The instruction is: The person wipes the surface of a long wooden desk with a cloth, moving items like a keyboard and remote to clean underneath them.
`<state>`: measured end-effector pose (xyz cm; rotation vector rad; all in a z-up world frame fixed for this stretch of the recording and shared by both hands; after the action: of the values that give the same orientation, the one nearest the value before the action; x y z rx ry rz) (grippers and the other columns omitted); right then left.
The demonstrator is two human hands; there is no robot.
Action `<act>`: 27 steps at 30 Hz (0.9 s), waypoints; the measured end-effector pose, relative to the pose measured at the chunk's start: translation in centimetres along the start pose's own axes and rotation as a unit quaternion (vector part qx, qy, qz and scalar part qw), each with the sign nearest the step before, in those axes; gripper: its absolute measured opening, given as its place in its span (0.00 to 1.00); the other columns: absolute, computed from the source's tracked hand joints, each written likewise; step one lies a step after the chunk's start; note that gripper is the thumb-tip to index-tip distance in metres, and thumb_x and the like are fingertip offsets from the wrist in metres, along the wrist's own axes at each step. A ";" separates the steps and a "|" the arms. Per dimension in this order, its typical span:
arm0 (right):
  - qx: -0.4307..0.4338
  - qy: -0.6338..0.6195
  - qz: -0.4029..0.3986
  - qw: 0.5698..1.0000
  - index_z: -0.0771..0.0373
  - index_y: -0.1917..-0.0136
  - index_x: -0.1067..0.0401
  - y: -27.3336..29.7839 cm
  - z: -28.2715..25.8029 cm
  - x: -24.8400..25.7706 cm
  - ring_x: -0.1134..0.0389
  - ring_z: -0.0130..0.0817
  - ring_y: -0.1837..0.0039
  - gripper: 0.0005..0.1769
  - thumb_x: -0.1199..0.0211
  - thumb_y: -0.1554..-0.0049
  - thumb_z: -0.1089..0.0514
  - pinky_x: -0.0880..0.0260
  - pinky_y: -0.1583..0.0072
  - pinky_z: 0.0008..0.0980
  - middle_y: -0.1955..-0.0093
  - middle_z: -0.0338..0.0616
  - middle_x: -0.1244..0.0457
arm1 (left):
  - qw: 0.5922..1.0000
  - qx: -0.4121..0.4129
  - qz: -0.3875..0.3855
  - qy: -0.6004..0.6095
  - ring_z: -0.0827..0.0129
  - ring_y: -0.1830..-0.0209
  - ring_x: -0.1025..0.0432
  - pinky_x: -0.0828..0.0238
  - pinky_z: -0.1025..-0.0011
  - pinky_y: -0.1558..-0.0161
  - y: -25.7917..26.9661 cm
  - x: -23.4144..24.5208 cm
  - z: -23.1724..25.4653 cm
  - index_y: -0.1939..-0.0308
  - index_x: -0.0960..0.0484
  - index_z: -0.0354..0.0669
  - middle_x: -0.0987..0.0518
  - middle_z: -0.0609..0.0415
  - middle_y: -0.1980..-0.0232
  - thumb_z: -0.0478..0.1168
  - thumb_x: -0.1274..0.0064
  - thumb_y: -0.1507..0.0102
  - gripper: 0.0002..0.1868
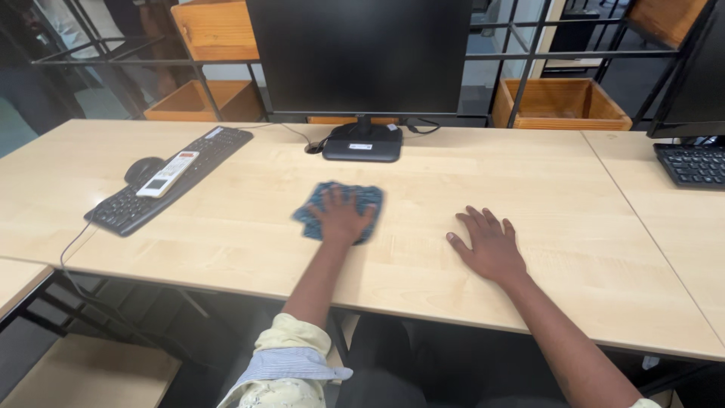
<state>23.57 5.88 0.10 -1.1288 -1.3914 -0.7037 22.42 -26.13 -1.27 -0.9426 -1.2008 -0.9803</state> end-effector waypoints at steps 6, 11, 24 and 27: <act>0.034 0.004 0.019 0.999 0.47 0.21 0.44 0.3 0.2 0.1 0.59 0.45 0.16 0.40 0.56 0.39 0.28 0.63 0.22 0.60 0.16 0.41 0.54 | 0.974 -0.223 -0.034 0.021 0.48 0.15 0.68 0.79 0.30 0.26 5.0 -0.5 9.9 0.18 0.51 0.62 0.59 0.46 0.15 0.83 0.73 0.42 0.54; 0.033 -0.025 0.032 0.999 0.49 0.23 0.40 0.6 0.4 0.0 0.57 0.46 0.16 0.37 0.52 0.39 0.30 0.61 0.22 0.59 0.17 0.42 0.52 | 0.985 -0.169 -0.043 0.020 0.52 0.15 0.66 0.76 0.32 0.25 0.1 0.0 5.0 0.18 0.51 0.67 0.58 0.50 0.15 0.86 0.72 0.45 0.56; 0.033 -0.028 0.043 0.998 0.51 0.25 0.38 0.4 -0.3 0.9 0.55 0.46 0.17 0.37 0.51 0.40 0.30 0.61 0.23 0.60 0.19 0.44 0.50 | 0.986 -0.160 -0.034 0.005 0.44 0.15 0.69 0.77 0.25 0.27 -0.4 -0.6 12.1 0.18 0.53 0.60 0.60 0.44 0.15 0.81 0.72 0.40 0.53; 0.021 -0.028 0.022 0.999 0.51 0.26 0.38 0.2 -0.2 1.0 0.54 0.46 0.18 0.34 0.46 0.39 0.35 0.59 0.24 0.60 0.20 0.44 0.49 | 0.969 -0.241 -0.052 0.012 0.48 0.15 0.69 0.78 0.31 0.25 2.0 -0.3 13.3 0.18 0.53 0.61 0.60 0.48 0.15 0.83 0.71 0.42 0.55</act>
<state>23.96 5.99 1.07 -1.1495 -1.4189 -0.6127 20.38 -12.94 -0.09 -1.2506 -1.0151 -1.4007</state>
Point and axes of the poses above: each hand's wrist, its own y-axis away from the middle knuckle, its own x-axis out of the back of the hand, z = x × y, the point moved 6 cm from there along -y, towards the middle knuckle
